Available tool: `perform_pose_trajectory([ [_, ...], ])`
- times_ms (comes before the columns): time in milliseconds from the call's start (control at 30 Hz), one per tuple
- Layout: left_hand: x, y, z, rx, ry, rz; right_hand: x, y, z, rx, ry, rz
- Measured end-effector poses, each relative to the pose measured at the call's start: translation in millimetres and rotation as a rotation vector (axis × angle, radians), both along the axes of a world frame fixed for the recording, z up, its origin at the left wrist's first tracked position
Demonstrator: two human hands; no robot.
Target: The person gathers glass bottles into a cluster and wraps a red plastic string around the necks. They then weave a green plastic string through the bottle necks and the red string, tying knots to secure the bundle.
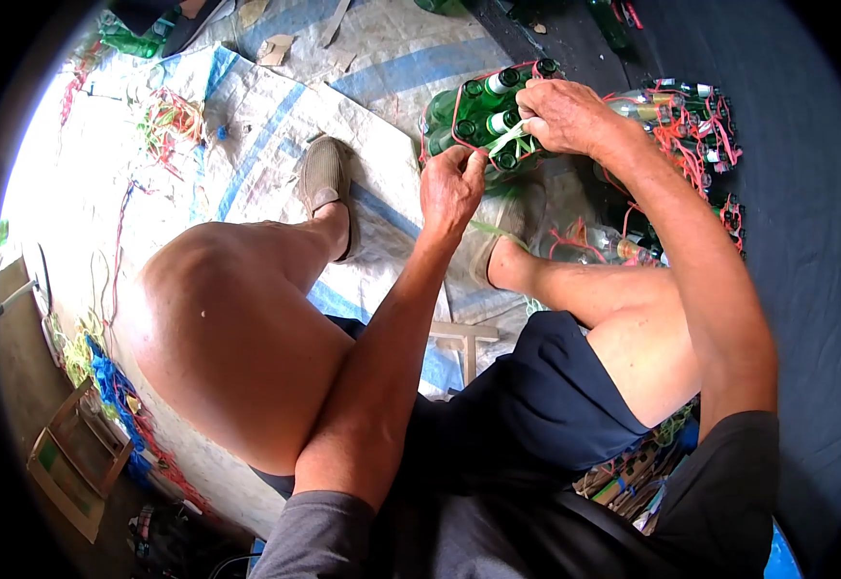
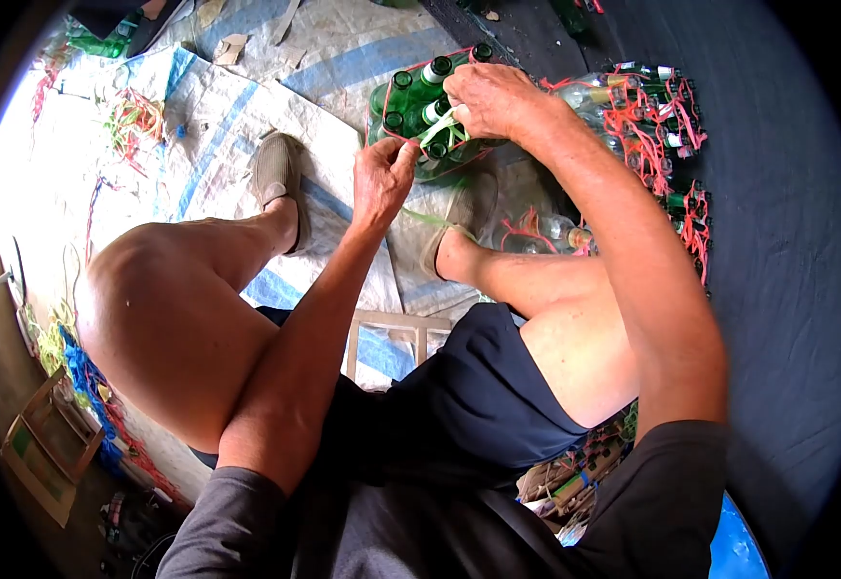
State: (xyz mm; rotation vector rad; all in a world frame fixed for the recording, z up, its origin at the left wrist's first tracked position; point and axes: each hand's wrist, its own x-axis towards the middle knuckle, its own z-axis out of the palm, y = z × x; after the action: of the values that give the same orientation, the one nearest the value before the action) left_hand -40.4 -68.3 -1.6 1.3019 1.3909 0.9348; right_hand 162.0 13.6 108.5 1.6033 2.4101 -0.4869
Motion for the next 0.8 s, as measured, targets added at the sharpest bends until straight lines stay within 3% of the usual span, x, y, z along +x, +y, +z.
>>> perform_pose_trajectory([
  [733,9,-5,-14,-0.038,-0.104,0.031,0,24,-17,0.055,0.125,0.002],
  [800,9,-6,-12,-0.042,-0.104,0.031,-10,24,-5,-0.119,0.126,-0.177],
])
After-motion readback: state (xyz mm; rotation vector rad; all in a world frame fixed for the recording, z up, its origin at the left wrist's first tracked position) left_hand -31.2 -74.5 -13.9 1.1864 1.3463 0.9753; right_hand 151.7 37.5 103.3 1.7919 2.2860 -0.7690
